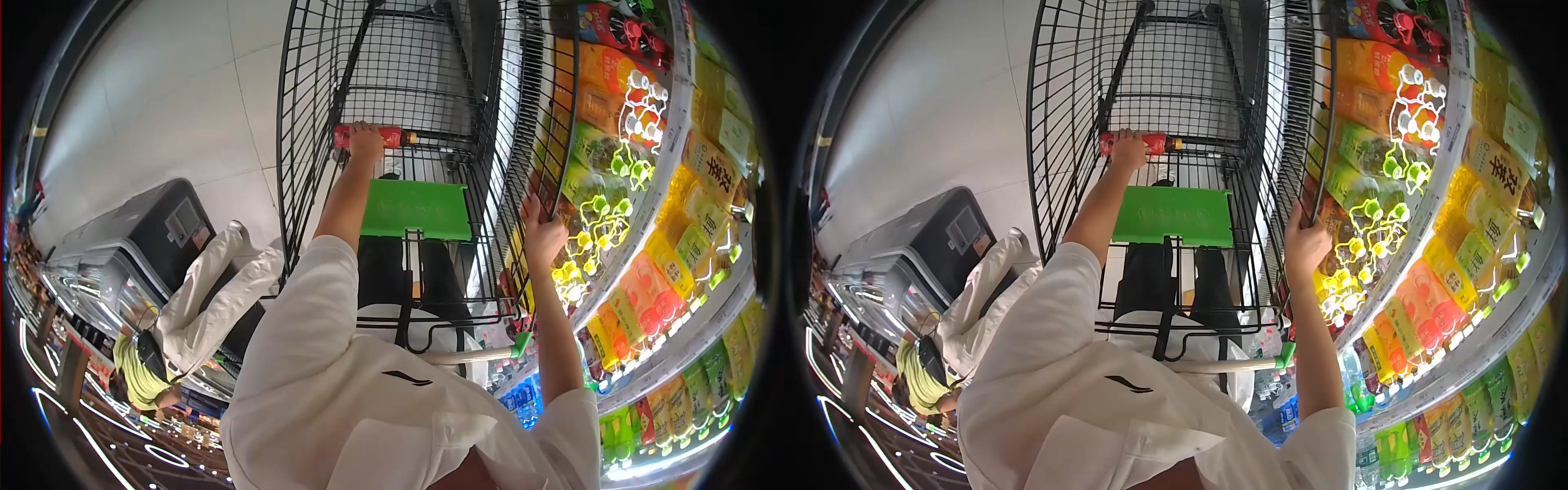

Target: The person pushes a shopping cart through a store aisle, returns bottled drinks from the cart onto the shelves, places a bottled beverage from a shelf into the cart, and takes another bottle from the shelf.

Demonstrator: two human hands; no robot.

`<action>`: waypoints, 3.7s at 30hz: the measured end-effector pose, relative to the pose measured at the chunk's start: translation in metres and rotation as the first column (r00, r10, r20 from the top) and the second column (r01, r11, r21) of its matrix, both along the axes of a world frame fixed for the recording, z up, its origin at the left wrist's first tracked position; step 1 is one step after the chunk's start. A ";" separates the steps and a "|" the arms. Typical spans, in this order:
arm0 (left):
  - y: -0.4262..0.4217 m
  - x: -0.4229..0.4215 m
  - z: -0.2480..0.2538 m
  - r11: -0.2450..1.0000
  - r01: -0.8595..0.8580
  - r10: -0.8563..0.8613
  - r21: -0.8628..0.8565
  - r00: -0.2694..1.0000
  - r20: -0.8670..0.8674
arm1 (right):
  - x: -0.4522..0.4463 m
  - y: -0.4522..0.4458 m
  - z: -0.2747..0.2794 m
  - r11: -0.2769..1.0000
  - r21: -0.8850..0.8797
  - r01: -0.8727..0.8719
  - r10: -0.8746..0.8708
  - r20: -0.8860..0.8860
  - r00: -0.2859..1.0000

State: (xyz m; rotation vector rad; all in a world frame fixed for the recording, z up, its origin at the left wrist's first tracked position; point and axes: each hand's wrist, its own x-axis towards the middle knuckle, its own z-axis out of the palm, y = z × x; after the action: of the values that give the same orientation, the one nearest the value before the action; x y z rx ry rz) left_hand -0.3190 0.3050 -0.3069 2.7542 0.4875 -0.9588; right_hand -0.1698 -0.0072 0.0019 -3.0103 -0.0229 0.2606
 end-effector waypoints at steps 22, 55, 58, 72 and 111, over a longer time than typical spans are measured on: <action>-0.151 -0.017 0.302 0.787 -0.228 0.246 -0.573 0.968 -0.047 | -0.007 -0.019 0.029 0.899 0.393 0.192 0.000 -0.439 0.898; -0.552 0.088 0.775 0.600 0.795 0.001 0.088 -0.111 0.994 | -0.202 -0.323 0.261 0.038 0.991 0.126 -0.245 -0.113 0.963; -0.533 0.049 0.794 0.520 0.853 0.180 0.047 -0.163 0.970 | -0.204 -0.339 0.282 -0.219 0.975 0.029 -0.160 -0.065 0.985; -0.506 0.056 0.744 0.257 0.499 0.110 -0.828 0.836 0.538 | -0.225 -0.304 0.333 -0.877 0.255 0.407 0.466 0.251 0.848; -0.530 0.036 0.733 0.023 0.363 0.392 -0.931 0.854 0.343 | -0.244 -0.324 0.359 -0.835 0.450 0.317 0.381 0.058 0.923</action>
State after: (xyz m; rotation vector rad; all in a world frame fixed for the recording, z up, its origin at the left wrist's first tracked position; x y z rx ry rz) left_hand -0.2834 -0.2251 0.4259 1.3842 -0.2871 -0.1673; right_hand -0.4138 -0.3314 0.3612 -0.2979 -0.2942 0.4011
